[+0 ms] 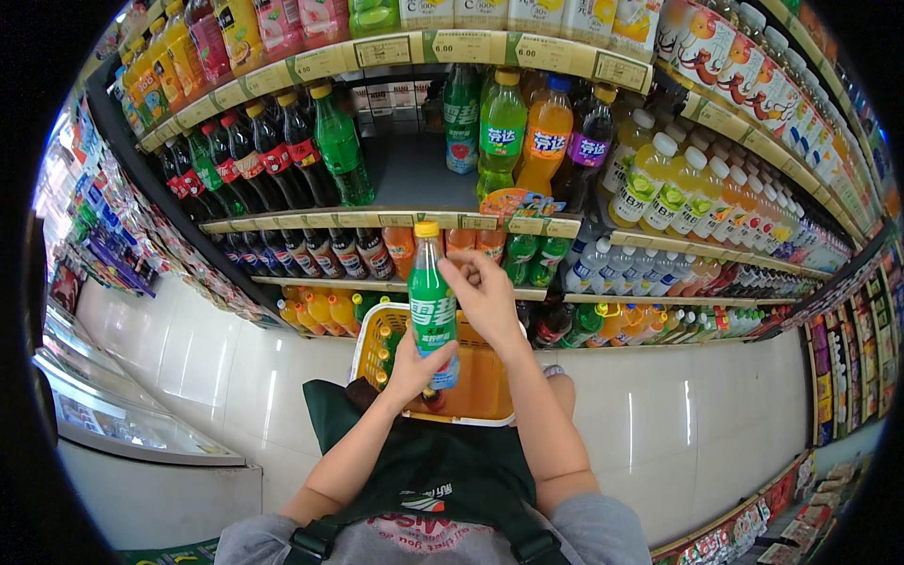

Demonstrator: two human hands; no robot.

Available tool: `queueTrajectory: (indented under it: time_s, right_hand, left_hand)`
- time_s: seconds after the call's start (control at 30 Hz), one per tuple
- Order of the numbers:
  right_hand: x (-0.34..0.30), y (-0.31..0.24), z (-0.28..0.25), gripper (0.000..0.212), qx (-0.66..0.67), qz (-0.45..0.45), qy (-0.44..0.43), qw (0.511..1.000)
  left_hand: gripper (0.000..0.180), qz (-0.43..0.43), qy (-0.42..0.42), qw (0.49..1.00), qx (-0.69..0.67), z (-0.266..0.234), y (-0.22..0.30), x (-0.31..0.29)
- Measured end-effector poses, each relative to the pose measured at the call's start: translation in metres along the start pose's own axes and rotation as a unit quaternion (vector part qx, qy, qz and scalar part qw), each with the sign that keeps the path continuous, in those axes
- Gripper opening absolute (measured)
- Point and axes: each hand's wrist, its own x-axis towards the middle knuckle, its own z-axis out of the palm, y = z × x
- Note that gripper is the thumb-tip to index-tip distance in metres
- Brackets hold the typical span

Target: The person sits on the floor in a beverage aisle and restocks shelves by taking bottles from a basket on their lap. They place various sodas and juices onto the shelf one by one, organizing them by type and color.

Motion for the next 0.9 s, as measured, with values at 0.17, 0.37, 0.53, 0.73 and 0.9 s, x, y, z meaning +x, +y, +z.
queueTrajectory:
  time_s: [0.17,0.37,0.53,0.73,0.9]
  right_hand:
    - [-0.021,-0.013,0.003,0.054,-0.082,0.031,-0.092,0.992]
    - [-0.007,-0.046,0.007,0.071,-0.107,-0.088,-0.039,0.99]
    - [0.019,-0.078,0.013,0.067,-0.15,-0.217,0.013,0.965]
    - [0.053,-0.055,0.021,0.072,-0.132,-0.163,0.082,0.974]
    - [0.064,-0.034,0.018,0.071,-0.188,-0.119,0.084,0.971]
  left_hand:
    - [0.053,0.035,-0.002,0.999,-0.004,-0.013,0.006,0.018]
    - [0.063,0.196,0.019,0.973,0.118,-0.028,0.053,0.062]
    - [0.049,0.29,0.023,0.945,0.149,-0.031,0.083,0.124]
    - [0.05,0.351,0.045,0.92,0.169,-0.021,0.102,0.167]
    - [0.058,0.261,0.037,0.947,0.185,-0.015,0.107,0.187]
